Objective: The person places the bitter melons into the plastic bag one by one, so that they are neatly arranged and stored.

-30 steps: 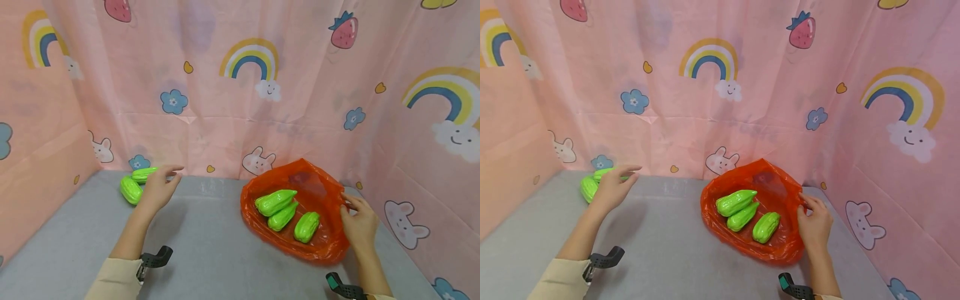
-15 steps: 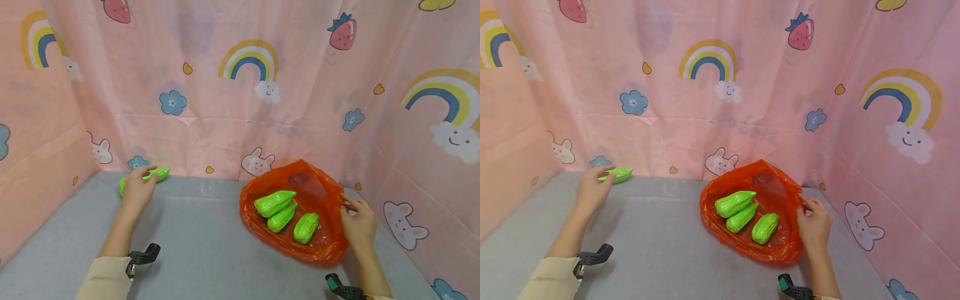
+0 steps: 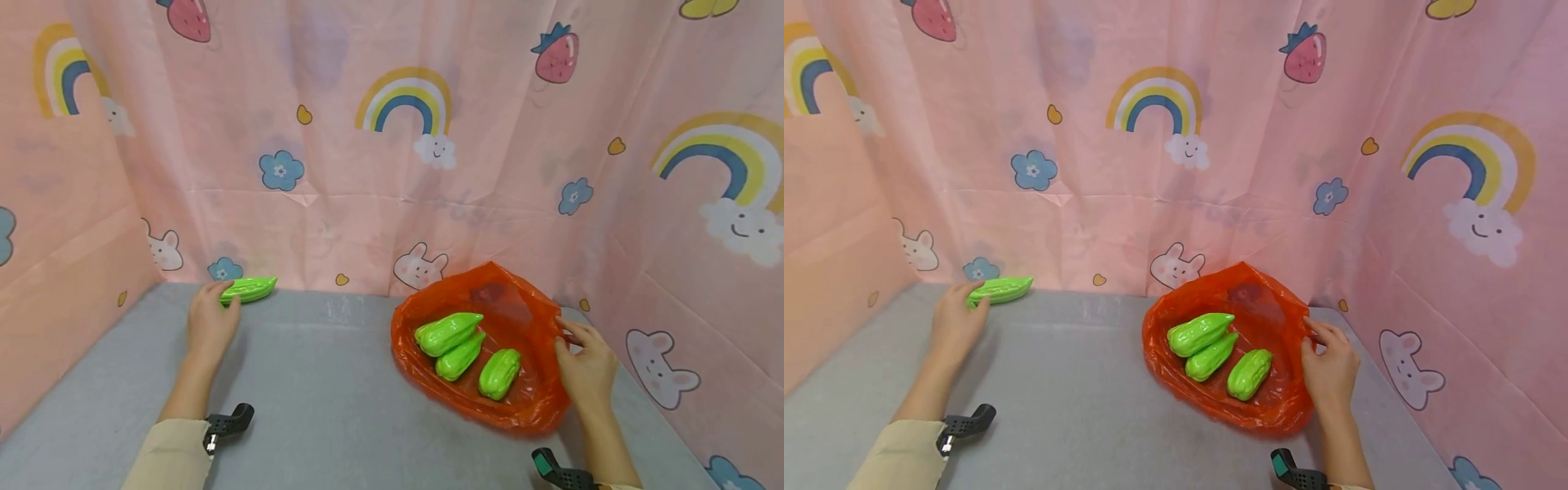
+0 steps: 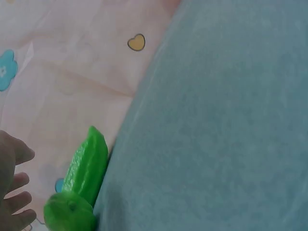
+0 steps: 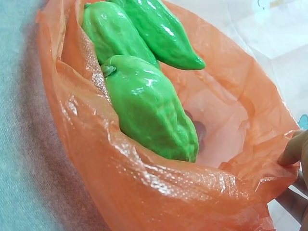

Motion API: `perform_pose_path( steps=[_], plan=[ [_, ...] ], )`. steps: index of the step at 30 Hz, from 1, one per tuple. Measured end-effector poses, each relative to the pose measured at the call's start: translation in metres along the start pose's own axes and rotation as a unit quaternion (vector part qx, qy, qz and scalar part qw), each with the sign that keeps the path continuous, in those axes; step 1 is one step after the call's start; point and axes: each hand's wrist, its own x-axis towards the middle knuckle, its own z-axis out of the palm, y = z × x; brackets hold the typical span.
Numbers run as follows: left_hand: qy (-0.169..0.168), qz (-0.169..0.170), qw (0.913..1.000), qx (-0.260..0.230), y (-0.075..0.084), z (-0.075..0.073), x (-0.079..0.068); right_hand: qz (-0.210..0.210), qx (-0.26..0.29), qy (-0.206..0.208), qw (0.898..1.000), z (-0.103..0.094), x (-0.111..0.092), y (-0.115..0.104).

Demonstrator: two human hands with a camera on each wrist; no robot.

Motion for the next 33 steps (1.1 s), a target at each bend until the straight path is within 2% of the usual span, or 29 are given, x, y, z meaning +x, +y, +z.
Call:
perform_pose_path(
  steps=[7,16,25,33],
  plan=[
    [0.0,-0.042,0.9988,-0.026,-0.015,-0.001,0.003,0.009,-0.005,-0.006,1.0,0.0,0.0,0.0],
    [-0.006,-0.074,0.9971,-0.017,-0.025,-0.007,0.003,-0.002,-0.006,0.001,1.0,0.001,0.0,0.001],
    [-0.026,-0.103,0.9943,-0.008,-0.032,-0.004,0.001,-0.008,-0.003,0.007,1.0,0.003,0.0,0.003],
    [-0.076,-0.121,0.9894,-0.026,-0.036,-0.003,0.002,-0.005,-0.011,0.015,1.0,0.004,0.002,0.006]
  ],
)
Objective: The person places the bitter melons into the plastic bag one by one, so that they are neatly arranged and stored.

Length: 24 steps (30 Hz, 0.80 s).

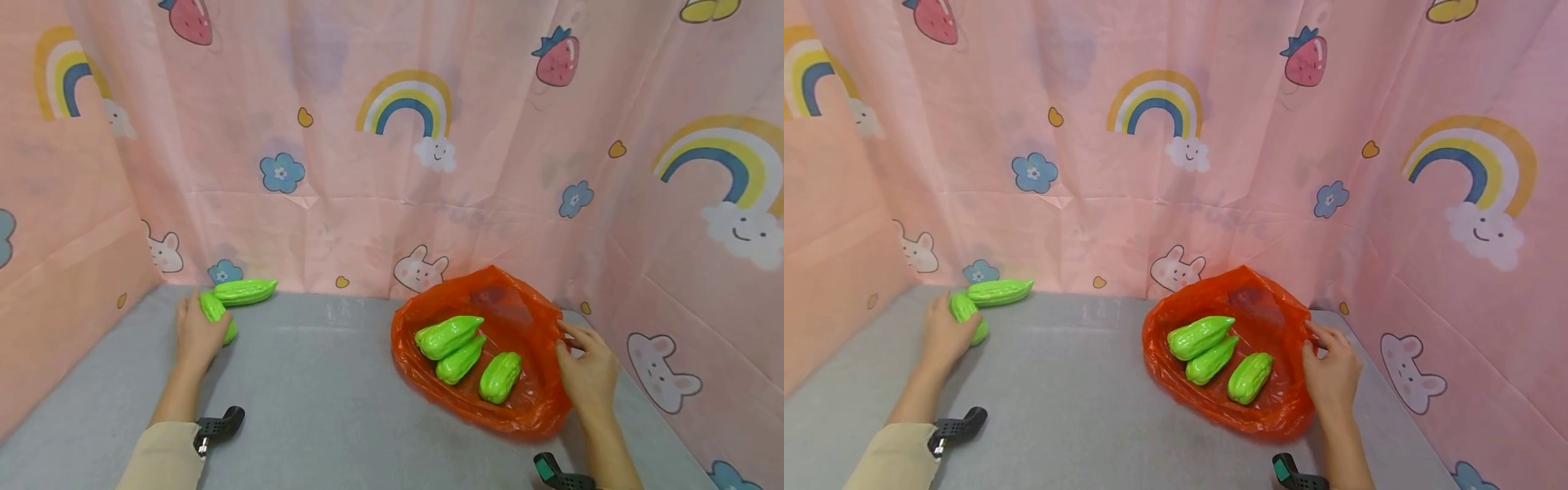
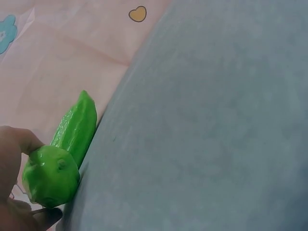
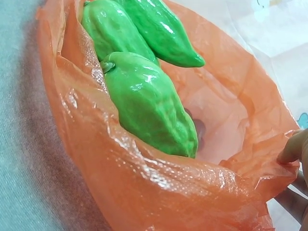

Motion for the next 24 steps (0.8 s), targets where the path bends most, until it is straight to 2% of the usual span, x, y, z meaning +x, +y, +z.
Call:
perform_pose_path(
  steps=[3,11,17,24],
  plan=[
    [-0.008,0.0,1.0,-0.005,-0.002,0.0,0.001,-0.001,0.004,-0.002,1.0,-0.001,0.0,0.0],
    [0.015,0.011,0.9996,-0.021,-0.001,-0.003,0.001,-0.006,0.012,0.0,1.0,-0.002,-0.001,-0.001],
    [0.046,0.02,0.9982,-0.032,0.009,-0.004,-0.002,-0.013,0.007,0.004,1.0,-0.003,-0.001,-0.001],
    [0.065,0.055,0.9951,-0.05,0.024,-0.003,-0.004,-0.011,0.009,0.0,1.0,-0.003,0.0,-0.001]
  ],
)
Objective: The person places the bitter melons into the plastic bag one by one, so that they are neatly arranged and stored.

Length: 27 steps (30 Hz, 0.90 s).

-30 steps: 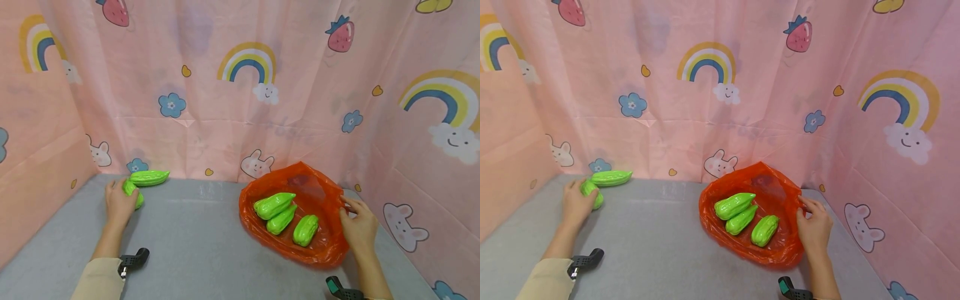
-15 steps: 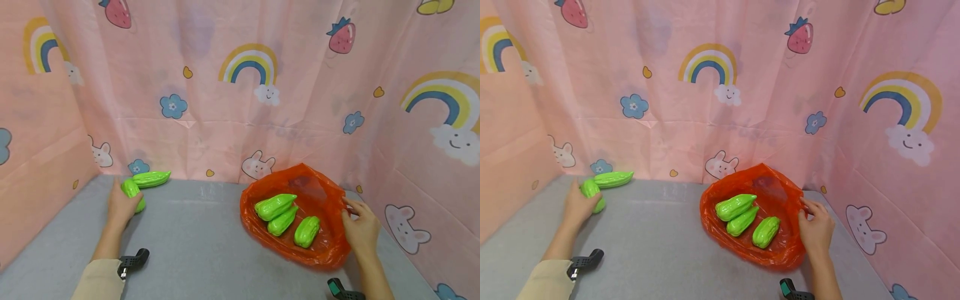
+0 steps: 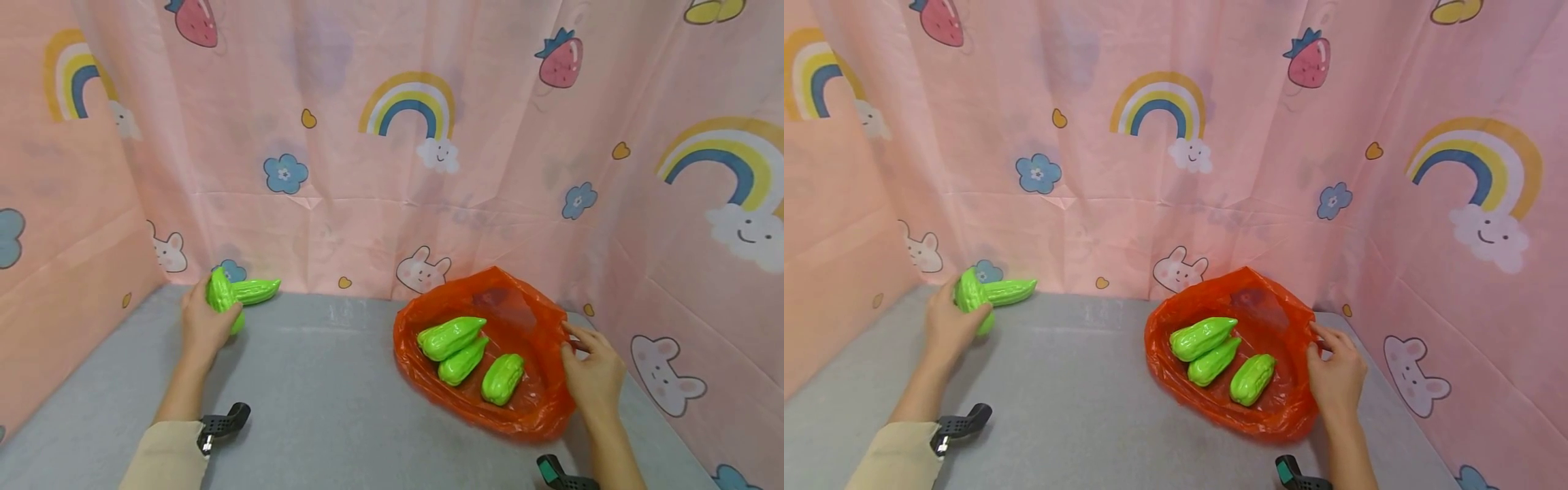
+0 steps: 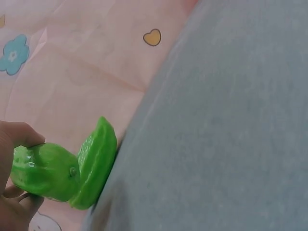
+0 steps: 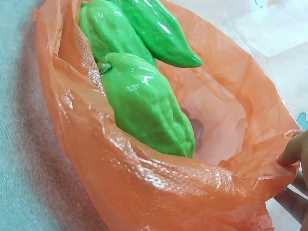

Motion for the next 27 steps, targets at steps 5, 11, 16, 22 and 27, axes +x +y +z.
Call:
perform_pose_path(
  steps=[5,11,16,22,27],
  plan=[
    [0.011,0.03,0.9995,-0.004,0.009,0.004,-0.002,0.005,0.001,-0.006,1.0,-0.001,-0.001,-0.001],
    [0.022,0.062,0.9977,-0.019,0.024,0.008,-0.004,0.009,-0.005,-0.006,1.0,-0.002,0.0,-0.003],
    [0.015,0.096,0.9946,-0.034,0.049,0.015,-0.014,-0.003,-0.012,0.005,1.0,-0.002,0.002,-0.002],
    [-0.027,0.116,0.9902,-0.072,0.078,0.028,-0.03,0.001,-0.008,0.001,1.0,-0.002,0.002,-0.003],
    [-0.044,0.147,0.9851,-0.078,0.094,0.041,-0.038,0.009,-0.008,-0.004,1.0,-0.003,0.002,-0.002]
  ],
)
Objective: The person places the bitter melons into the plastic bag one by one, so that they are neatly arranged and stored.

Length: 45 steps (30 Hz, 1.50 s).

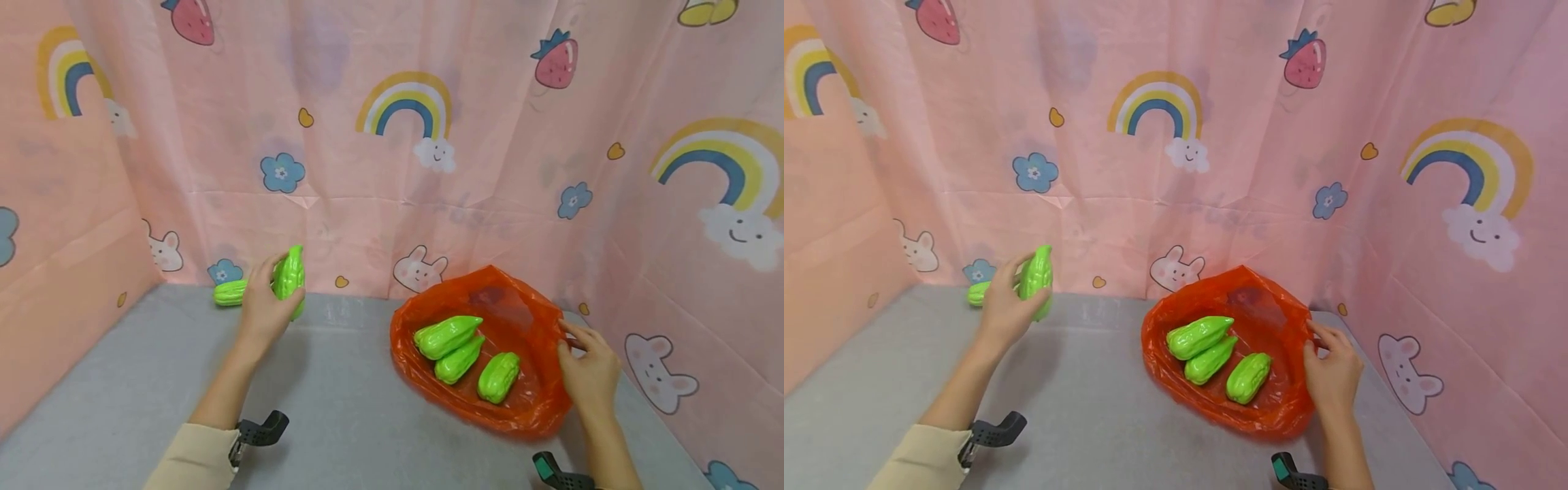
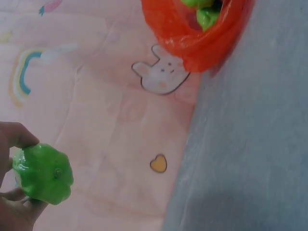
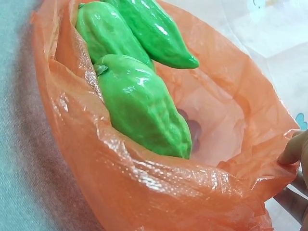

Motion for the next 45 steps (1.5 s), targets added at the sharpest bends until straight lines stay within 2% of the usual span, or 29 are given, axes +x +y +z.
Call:
perform_pose_path(
  steps=[8,11,15,20,25,29,35,40,45],
  plan=[
    [-0.047,-0.006,0.9986,-0.023,0.016,0.013,-0.007,-0.019,0.001,0.014,1.0,0.0,0.002,-0.001],
    [-0.059,0.012,0.9977,-0.033,0.022,0.017,-0.008,-0.034,0.007,0.019,0.999,0.002,0.002,-0.002],
    [-0.057,0.04,0.996,-0.055,0.032,0.025,-0.01,-0.036,0.012,0.021,0.999,0.002,0.002,-0.003],
    [-0.046,0.047,0.9938,-0.09,0.045,0.041,-0.012,-0.018,0.012,0.012,1.0,0.002,0.002,-0.002],
    [-0.053,0.07,0.9912,-0.099,0.054,0.057,-0.016,-0.001,0.003,0.004,1.0,0.001,0.0,-0.003],
    [-0.073,0.088,0.9883,-0.101,0.06,0.071,-0.021,0.001,0.001,0.008,1.0,0.002,0.0,-0.003],
    [-0.12,0.067,0.9808,-0.137,0.072,0.092,-0.028,-0.004,0.003,0.015,1.0,0.002,-0.001,-0.001],
    [-0.149,0.074,0.97,-0.177,0.084,0.11,-0.033,-0.009,0.004,0.017,1.0,0.002,-0.001,-0.001],
    [-0.177,0.071,0.9643,-0.184,0.094,0.127,-0.043,-0.006,0.006,0.015,1.0,0.002,-0.001,-0.002]
  ],
)
